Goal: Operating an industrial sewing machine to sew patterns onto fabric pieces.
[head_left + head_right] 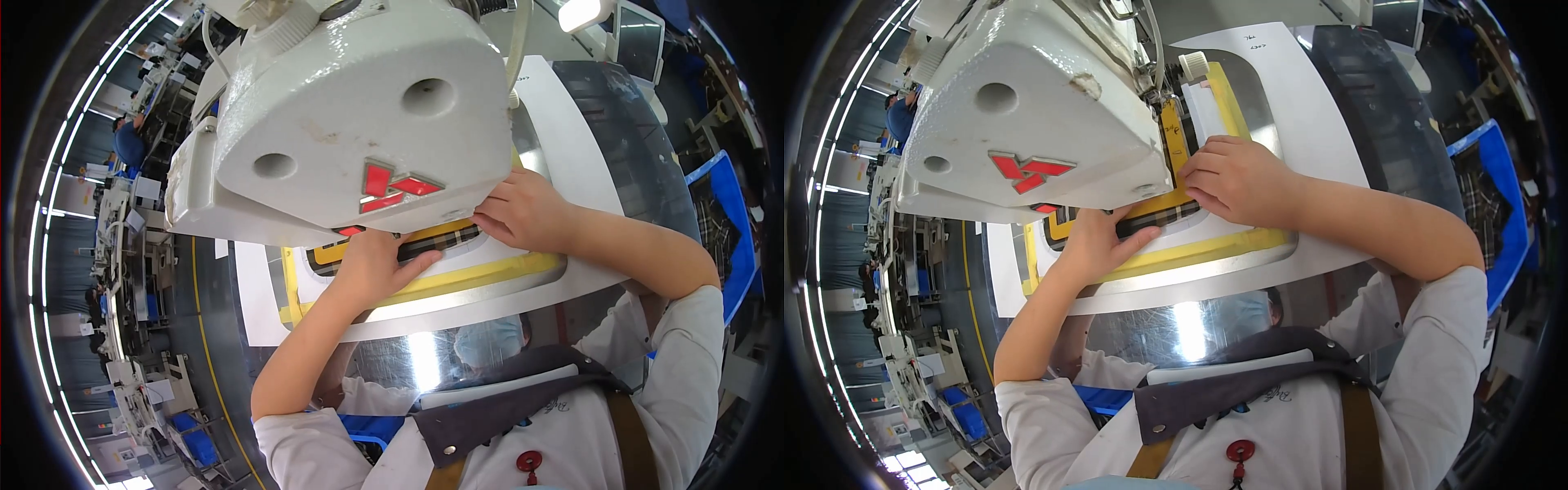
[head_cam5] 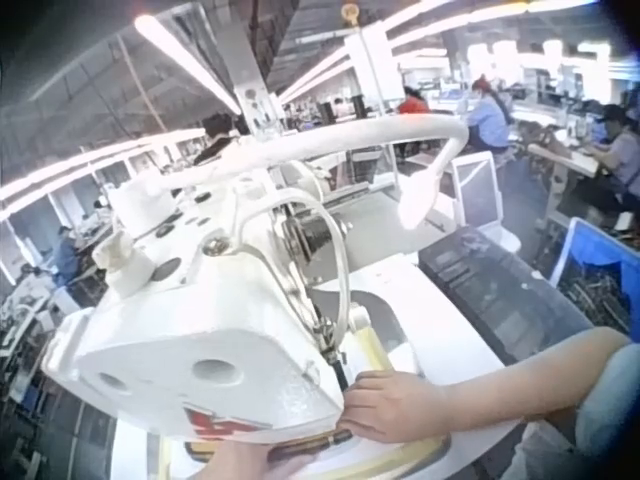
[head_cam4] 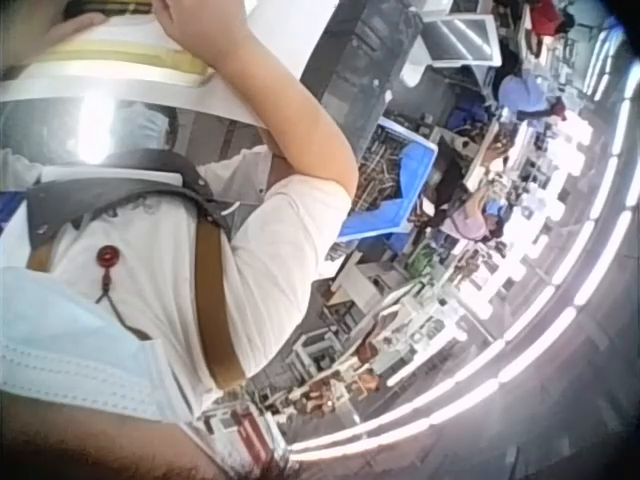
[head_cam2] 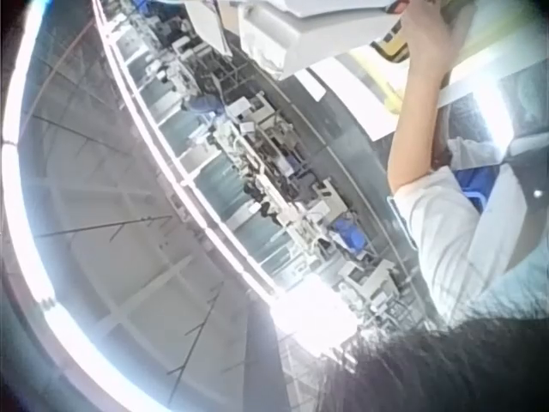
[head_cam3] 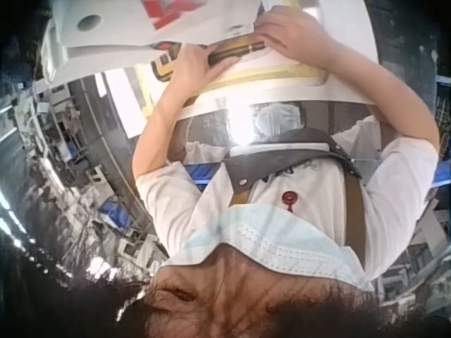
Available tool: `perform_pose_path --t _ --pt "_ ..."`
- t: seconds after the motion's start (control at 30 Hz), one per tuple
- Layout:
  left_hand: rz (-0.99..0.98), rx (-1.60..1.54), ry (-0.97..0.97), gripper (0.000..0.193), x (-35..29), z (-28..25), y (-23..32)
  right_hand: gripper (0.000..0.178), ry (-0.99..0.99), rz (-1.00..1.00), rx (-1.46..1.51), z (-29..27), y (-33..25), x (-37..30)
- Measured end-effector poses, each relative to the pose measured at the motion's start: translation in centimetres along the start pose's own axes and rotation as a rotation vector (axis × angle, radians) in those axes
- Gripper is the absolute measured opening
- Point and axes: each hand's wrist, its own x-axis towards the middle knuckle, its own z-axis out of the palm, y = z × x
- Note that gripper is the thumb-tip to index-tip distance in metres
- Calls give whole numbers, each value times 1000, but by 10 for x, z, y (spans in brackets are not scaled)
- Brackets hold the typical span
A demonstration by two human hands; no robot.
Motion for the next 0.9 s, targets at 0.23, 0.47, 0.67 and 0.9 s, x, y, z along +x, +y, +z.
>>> perform_pose_path --t 0.23,0.47,0.67,0.9 --pt "19 9 59 52 0 5 -5 16 -20 50 -48 -6 4 1" --pt "26 -94 55 45 1 0 4 15 -118 243 30 -18 -3 4" --pt "127 -16 137 42 -5 6 2 12 -584 142 -391 -19 -27 29" --pt "488 -467 -120 32 -53 20 92 10 -298 -13 -329 -14 -5 16"
